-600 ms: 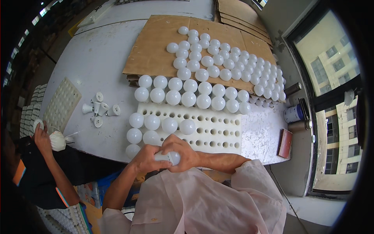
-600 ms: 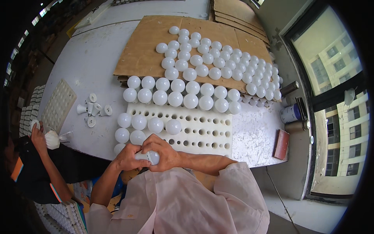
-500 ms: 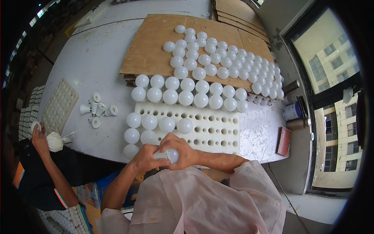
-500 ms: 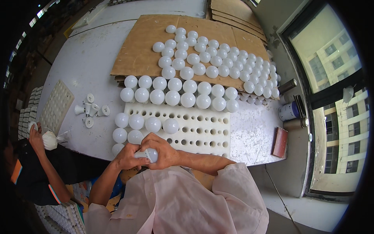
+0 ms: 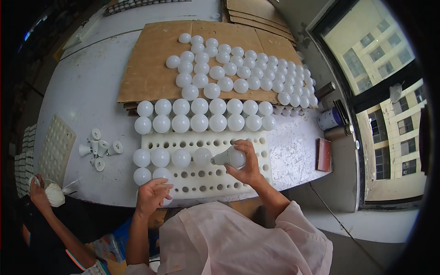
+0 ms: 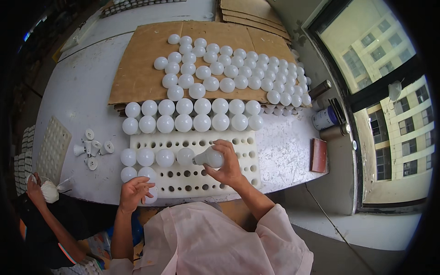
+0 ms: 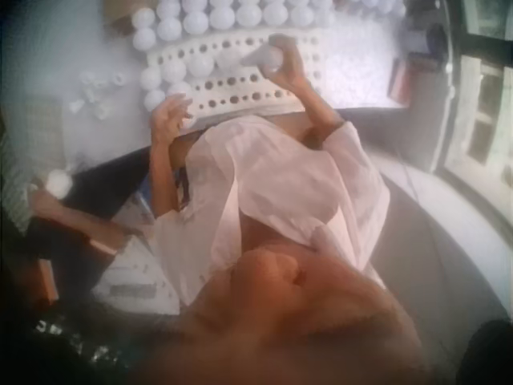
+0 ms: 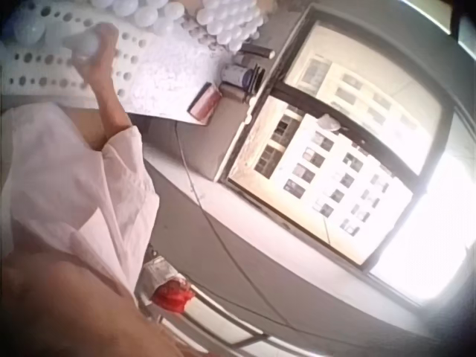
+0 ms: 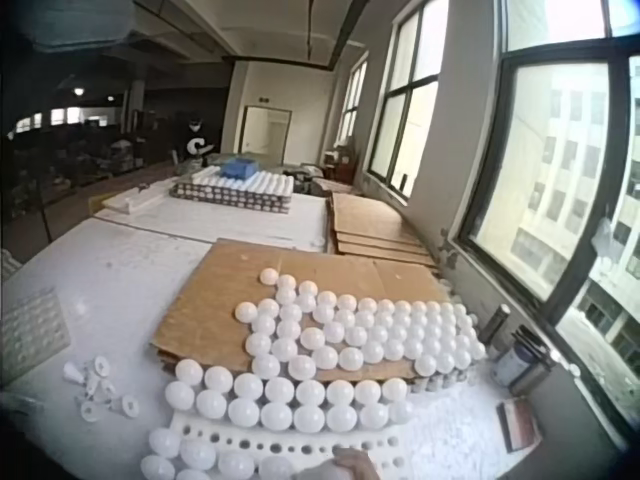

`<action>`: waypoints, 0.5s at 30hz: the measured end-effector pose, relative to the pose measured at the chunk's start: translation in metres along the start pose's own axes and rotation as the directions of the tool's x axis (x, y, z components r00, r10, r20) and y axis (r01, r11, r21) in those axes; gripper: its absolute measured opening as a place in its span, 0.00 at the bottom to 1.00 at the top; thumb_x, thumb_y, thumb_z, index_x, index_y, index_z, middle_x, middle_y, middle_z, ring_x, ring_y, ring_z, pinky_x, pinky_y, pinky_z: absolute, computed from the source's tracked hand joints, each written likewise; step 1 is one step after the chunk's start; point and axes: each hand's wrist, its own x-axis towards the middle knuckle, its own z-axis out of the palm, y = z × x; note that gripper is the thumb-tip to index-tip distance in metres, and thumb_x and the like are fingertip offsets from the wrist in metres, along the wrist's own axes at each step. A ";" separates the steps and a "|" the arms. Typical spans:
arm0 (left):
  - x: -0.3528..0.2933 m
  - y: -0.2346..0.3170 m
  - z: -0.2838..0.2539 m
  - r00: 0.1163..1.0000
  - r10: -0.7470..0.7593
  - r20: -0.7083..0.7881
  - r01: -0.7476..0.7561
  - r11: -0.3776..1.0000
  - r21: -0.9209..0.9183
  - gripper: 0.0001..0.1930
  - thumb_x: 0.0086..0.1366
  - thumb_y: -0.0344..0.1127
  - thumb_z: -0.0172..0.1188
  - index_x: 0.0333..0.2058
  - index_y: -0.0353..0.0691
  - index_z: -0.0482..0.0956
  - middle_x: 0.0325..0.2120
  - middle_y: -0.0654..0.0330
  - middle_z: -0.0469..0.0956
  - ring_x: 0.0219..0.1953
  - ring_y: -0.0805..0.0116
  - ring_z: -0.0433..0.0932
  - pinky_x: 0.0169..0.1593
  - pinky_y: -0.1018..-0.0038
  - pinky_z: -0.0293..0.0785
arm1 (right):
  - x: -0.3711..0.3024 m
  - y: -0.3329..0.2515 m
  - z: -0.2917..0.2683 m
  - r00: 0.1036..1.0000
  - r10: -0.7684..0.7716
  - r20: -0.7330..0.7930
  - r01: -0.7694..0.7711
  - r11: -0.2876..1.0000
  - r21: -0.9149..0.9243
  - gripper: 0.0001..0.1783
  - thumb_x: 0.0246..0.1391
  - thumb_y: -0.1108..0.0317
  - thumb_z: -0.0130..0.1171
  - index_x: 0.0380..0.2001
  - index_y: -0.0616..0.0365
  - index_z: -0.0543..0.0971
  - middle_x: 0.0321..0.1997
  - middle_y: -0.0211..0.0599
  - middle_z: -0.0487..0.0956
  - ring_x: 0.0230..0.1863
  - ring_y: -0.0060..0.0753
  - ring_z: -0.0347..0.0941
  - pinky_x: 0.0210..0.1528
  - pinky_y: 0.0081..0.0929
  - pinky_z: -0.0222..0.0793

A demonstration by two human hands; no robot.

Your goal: The person assembles light bulbs by pressing translucent covers onto bulb bases by hand and placing them into a foam tray. The person also transfers covers from cardboard sheets onto the foam tray.

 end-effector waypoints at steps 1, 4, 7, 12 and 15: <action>0.004 -0.003 -0.003 0.998 0.027 -0.054 -0.031 0.997 -0.073 0.19 0.61 0.27 0.57 0.48 0.22 0.69 0.38 0.43 0.80 0.27 0.70 0.81 0.20 0.83 0.68 | 0.005 0.008 -0.002 1.000 0.002 -0.003 -0.002 1.000 -0.010 0.38 0.32 0.73 0.72 0.49 0.54 0.65 0.54 0.47 0.66 0.54 0.45 0.65 0.53 0.41 0.65; 0.016 -0.003 -0.006 0.990 0.058 -0.132 -0.070 0.993 -0.091 0.15 0.61 0.26 0.56 0.45 0.22 0.72 0.37 0.43 0.80 0.26 0.70 0.81 0.20 0.83 0.69 | 0.009 0.024 0.001 0.975 -0.004 0.222 0.090 0.923 -0.375 0.36 0.33 0.71 0.71 0.49 0.54 0.68 0.56 0.45 0.66 0.53 0.49 0.65 0.52 0.42 0.67; 0.016 -0.001 -0.017 0.978 0.073 -0.195 -0.088 0.994 -0.069 0.13 0.61 0.26 0.56 0.43 0.23 0.72 0.36 0.43 0.80 0.26 0.69 0.81 0.21 0.83 0.68 | 0.006 0.029 0.010 0.921 0.089 0.379 0.081 0.908 -0.412 0.37 0.35 0.66 0.70 0.53 0.51 0.70 0.55 0.42 0.67 0.53 0.51 0.65 0.52 0.41 0.68; -0.001 -0.018 -0.054 0.910 0.051 -0.411 -0.095 0.992 -0.088 0.12 0.63 0.27 0.55 0.43 0.26 0.73 0.35 0.44 0.81 0.25 0.69 0.80 0.20 0.83 0.67 | 0.058 0.016 0.001 0.995 0.007 0.098 0.017 0.972 -0.233 0.26 0.38 0.69 0.68 0.46 0.55 0.76 0.49 0.42 0.73 0.48 0.45 0.71 0.46 0.36 0.71; 0.002 -0.027 -0.073 0.859 0.038 -0.511 -0.072 0.996 -0.047 0.11 0.63 0.27 0.55 0.42 0.27 0.73 0.36 0.45 0.81 0.27 0.69 0.81 0.22 0.83 0.68 | 0.127 0.039 0.017 0.995 -0.077 0.063 0.089 0.970 -0.225 0.24 0.43 0.67 0.66 0.47 0.55 0.75 0.43 0.44 0.75 0.42 0.46 0.74 0.42 0.37 0.72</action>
